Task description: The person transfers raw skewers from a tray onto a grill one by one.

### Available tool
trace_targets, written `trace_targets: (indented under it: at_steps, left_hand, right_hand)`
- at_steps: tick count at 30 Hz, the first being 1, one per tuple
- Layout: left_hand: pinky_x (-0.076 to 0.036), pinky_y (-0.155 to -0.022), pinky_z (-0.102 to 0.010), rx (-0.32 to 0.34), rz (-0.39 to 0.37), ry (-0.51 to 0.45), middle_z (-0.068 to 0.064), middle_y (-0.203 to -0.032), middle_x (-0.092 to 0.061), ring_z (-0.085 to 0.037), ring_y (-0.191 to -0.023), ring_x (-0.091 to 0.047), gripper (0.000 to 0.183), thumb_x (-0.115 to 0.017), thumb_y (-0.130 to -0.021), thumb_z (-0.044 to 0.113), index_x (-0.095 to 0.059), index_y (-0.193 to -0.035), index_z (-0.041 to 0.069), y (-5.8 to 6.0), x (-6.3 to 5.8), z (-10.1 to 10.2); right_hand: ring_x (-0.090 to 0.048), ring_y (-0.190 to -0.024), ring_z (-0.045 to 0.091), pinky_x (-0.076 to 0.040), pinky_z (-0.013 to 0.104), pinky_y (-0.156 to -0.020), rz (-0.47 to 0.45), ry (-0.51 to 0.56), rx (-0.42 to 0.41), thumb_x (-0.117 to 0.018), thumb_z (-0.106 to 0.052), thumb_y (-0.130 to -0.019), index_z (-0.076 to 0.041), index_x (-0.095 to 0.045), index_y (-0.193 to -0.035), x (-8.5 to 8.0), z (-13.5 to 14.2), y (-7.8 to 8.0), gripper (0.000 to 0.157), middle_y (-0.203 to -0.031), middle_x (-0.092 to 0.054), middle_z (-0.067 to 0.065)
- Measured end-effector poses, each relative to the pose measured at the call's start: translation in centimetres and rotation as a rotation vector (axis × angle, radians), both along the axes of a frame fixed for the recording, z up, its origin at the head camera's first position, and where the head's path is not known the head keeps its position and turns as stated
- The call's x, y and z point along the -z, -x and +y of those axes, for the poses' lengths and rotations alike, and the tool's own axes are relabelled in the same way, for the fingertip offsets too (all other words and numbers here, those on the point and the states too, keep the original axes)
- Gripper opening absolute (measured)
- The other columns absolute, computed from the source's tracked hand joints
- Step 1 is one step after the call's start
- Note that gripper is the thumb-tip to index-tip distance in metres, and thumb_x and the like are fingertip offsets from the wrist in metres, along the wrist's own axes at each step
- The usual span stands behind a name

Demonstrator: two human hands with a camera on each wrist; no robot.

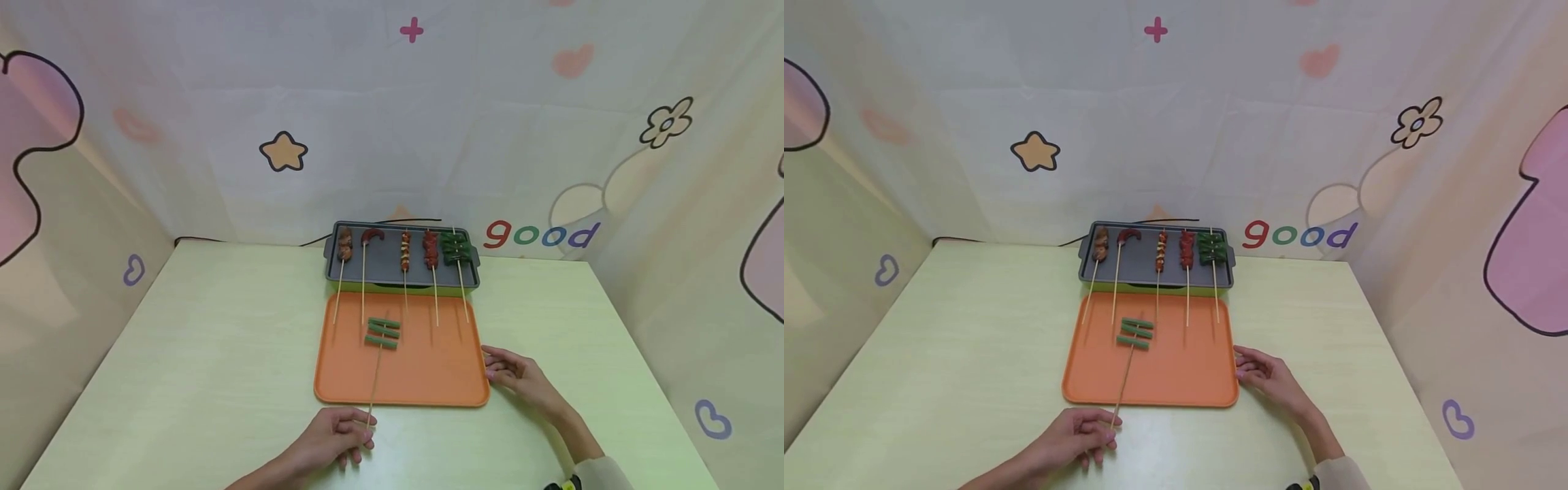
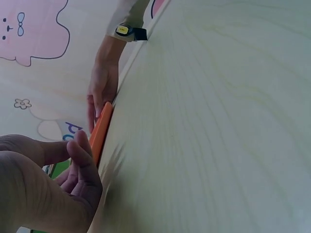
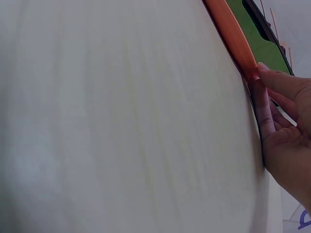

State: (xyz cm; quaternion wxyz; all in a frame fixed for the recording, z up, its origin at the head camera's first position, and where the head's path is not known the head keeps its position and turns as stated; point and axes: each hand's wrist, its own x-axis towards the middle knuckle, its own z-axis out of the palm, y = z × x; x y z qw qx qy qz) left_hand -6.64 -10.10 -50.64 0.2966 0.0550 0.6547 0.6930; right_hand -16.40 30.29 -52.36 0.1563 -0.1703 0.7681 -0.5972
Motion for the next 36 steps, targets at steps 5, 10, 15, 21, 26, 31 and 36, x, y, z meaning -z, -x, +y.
trace_targets:
  at_steps: [5,10,15,21,26,31,36]
  left_hand:
    - [-0.046,-0.055,-0.015,-0.014,0.026,-0.018,-0.007,-0.092,-0.077,-0.005,-0.064,-0.063,0.04,-0.064,-0.099,0.009,-0.057,-0.132,-0.012,0.2,0.2,-0.2]
    - [-0.046,-0.056,-0.016,-0.039,0.028,-0.018,-0.003,-0.092,-0.078,-0.005,-0.066,-0.063,0.04,-0.067,-0.098,0.013,-0.061,-0.132,-0.007,0.3,-0.2,-0.3]
    - [-0.046,-0.059,-0.017,-0.059,0.023,-0.01,0.0,-0.093,-0.077,-0.006,-0.069,-0.062,0.041,-0.067,-0.099,0.016,-0.061,-0.134,-0.004,0.7,-0.6,-0.2]
    - [-0.046,-0.06,-0.019,-0.062,0.009,-0.001,0.0,-0.094,-0.077,-0.007,-0.07,-0.062,0.042,-0.068,-0.099,0.02,-0.061,-0.134,-0.002,0.8,-0.9,0.4]
    - [-0.046,-0.06,-0.019,-0.058,0.019,-0.008,-0.001,-0.093,-0.077,-0.008,-0.07,-0.061,0.041,-0.068,-0.099,0.02,-0.063,-0.133,-0.001,0.6,-1.1,0.9]
    - [-0.045,-0.062,-0.02,-0.079,0.048,-0.012,0.003,-0.094,-0.076,-0.008,-0.07,-0.061,0.043,-0.066,-0.1,0.022,-0.06,-0.137,0.0,1.3,-1.5,1.1]
    - [-0.043,-0.062,-0.02,-0.127,0.069,-0.023,-0.003,-0.098,-0.075,-0.008,-0.071,-0.06,0.044,-0.065,-0.101,0.02,-0.058,-0.14,0.001,2.5,-2.1,1.6]
  right_hand:
    - [-0.065,-0.103,0.001,-0.054,0.015,-0.088,0.005,0.007,0.0,-0.059,-0.001,-0.101,0.014,-0.041,-0.148,0.0,0.0,0.0,0.052,-0.124,-0.062,0.017]
    - [-0.065,-0.103,0.002,-0.055,0.015,-0.087,0.012,0.013,0.0,-0.059,0.0,-0.101,0.015,-0.041,-0.147,0.0,0.0,0.0,0.052,-0.123,-0.063,0.015]
    - [-0.065,-0.103,0.002,-0.055,0.016,-0.087,-0.001,0.01,0.006,-0.059,-0.002,-0.101,0.015,-0.04,-0.148,-0.1,0.0,0.0,0.053,-0.123,-0.062,0.016]
    - [-0.065,-0.103,0.001,-0.055,0.016,-0.087,-0.002,0.008,0.004,-0.06,-0.002,-0.101,0.014,-0.041,-0.148,0.0,-0.1,0.0,0.053,-0.123,-0.062,0.016]
    - [-0.065,-0.103,0.001,-0.055,0.016,-0.087,-0.002,-0.002,0.008,-0.06,-0.001,-0.101,0.014,-0.041,-0.148,-0.1,-0.1,0.0,0.053,-0.124,-0.062,0.018]
    - [-0.065,-0.102,0.001,-0.055,0.016,-0.087,-0.011,-0.002,0.01,-0.059,-0.001,-0.101,0.014,-0.04,-0.148,-0.3,-0.1,0.0,0.053,-0.124,-0.061,0.018]
    - [-0.065,-0.103,0.001,-0.055,0.016,-0.088,-0.011,-0.006,0.007,-0.059,-0.002,-0.101,0.014,-0.04,-0.148,-0.2,-0.1,-0.1,0.053,-0.125,-0.06,0.022]
